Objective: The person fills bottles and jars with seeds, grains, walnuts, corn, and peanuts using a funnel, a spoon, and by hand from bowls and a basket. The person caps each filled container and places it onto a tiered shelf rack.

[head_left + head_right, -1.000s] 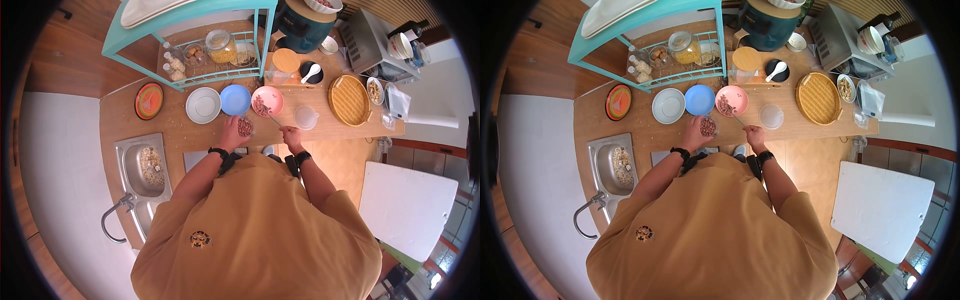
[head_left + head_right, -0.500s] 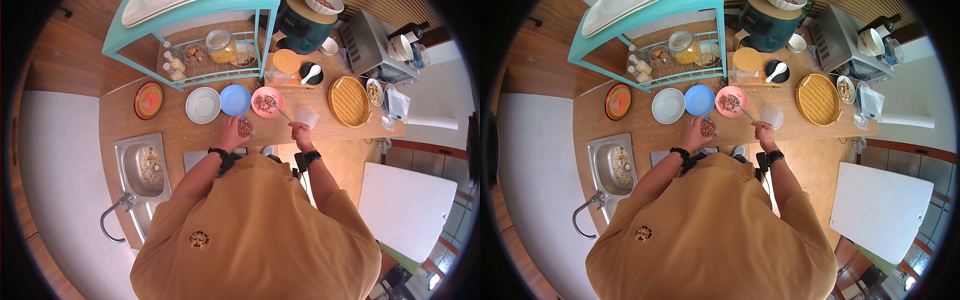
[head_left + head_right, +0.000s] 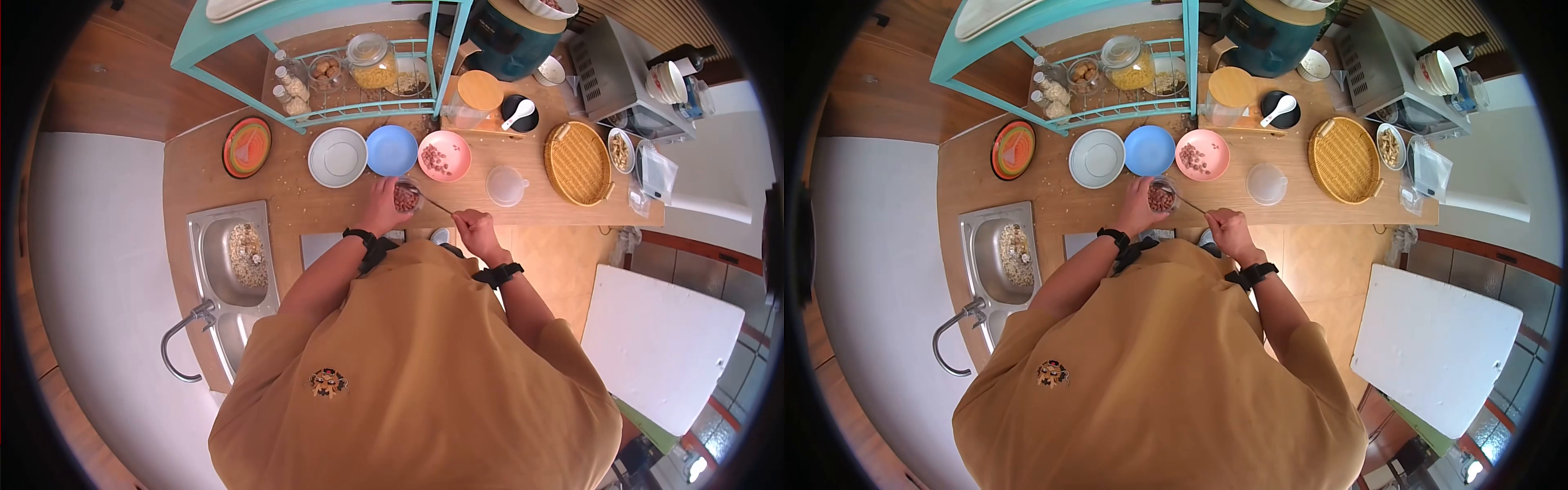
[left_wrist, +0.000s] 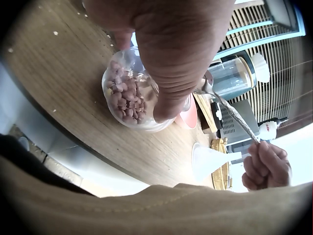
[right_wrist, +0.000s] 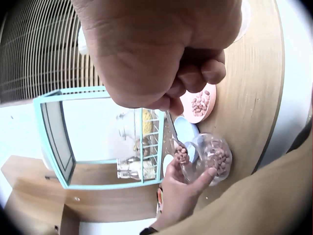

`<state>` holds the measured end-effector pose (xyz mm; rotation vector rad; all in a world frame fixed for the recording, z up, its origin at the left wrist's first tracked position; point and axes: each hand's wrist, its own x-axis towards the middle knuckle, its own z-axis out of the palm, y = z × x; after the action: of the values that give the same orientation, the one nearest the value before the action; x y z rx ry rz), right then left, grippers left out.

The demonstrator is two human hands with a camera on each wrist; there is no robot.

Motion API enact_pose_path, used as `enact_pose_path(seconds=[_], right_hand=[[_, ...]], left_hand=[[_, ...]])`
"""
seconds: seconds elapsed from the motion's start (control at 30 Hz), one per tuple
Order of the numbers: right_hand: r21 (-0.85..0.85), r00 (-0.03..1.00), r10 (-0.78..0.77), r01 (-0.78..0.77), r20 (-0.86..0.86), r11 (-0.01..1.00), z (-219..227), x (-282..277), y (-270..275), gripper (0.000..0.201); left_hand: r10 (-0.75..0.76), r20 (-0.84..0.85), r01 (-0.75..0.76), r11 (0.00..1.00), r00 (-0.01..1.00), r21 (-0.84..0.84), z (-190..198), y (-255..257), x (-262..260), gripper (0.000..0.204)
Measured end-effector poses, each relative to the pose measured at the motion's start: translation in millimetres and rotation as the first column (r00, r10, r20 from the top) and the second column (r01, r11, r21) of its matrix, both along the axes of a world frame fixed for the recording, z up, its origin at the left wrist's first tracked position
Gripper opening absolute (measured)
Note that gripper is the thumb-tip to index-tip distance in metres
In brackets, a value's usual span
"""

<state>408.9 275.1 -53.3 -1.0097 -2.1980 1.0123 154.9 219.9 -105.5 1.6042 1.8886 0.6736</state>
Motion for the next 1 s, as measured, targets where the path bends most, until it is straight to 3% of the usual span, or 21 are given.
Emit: enact_pose_path(seconds=[0.13,0.2,0.23,0.3,0.33,0.43,0.7,0.77,0.8,0.83,0.9,1.0], right_hand=[[0.058,0.996,0.035,-0.039,0.08,0.998,9.6,-1.1,3.3,0.013],[0.088,0.987,-0.156,0.151,0.049,0.985,-4.6,6.1,9.2,0.014],[0.093,0.986,-0.159,0.154,0.049,0.984,-14.3,8.9,14.1,0.014],[0.137,0.914,-0.404,0.405,-0.041,0.904,-34.3,14.9,29.2,0.016],[0.062,0.886,-0.46,0.456,0.066,0.888,-38.6,20.1,36.0,0.022],[0.075,0.843,-0.521,0.516,0.133,0.854,-57.1,22.1,53.6,0.025],[-0.075,0.9,-0.411,0.424,0.144,0.903,-105.1,7.9,44.4,0.027],[-0.403,0.884,-0.448,0.461,0.134,0.79,-106.3,1.5,37.1,0.028],[-0.72,0.859,-0.498,0.42,0.119,0.552,-100.4,1.3,35.2,0.025],[-0.72,0.859,-0.498,0.42,0.119,0.553,-95.8,0.5,33.6,0.025],[-0.916,0.789,-0.612,0.209,-0.048,0.341,-97.2,2.3,31.6,0.02],[-0.933,0.762,-0.641,0.158,-0.093,0.323,-96.2,9.5,32.6,0.017]], left_hand=[[0.008,0.006,-0.008,1.0,1.0,-0.01,3.2,0.8,0.3,0.088],[0.01,0.014,-0.009,1.0,1.0,-0.014,5.4,2.3,1.7,0.088],[0.009,0.005,-0.009,1.0,1.0,0.001,4.7,1.9,1.9,0.089],[0.006,-0.001,-0.006,1.0,1.0,0.019,5.4,2.5,2.3,0.09],[0.001,0.0,-0.001,1.0,1.0,0.023,6.5,2.8,2.0,0.089],[-0.003,-0.007,0.003,1.0,1.0,0.018,7.2,2.6,2.1,0.089],[0.005,-0.009,-0.005,1.0,1.0,-0.008,12.5,2.9,1.7,0.088],[0.004,-0.029,-0.004,1.0,1.0,-0.002,12.8,2.4,1.9,0.088],[0.005,-0.029,-0.005,1.0,1.0,-0.002,12.7,2.4,1.9,0.088],[0.003,-0.032,-0.003,1.0,0.999,-0.006,12.6,2.5,2.0,0.088],[0.002,-0.034,-0.002,1.0,0.999,-0.01,11.6,2.4,1.8,0.088],[-0.002,-0.022,0.001,1.0,1.0,-0.021,6.9,2.3,1.2,0.088]])
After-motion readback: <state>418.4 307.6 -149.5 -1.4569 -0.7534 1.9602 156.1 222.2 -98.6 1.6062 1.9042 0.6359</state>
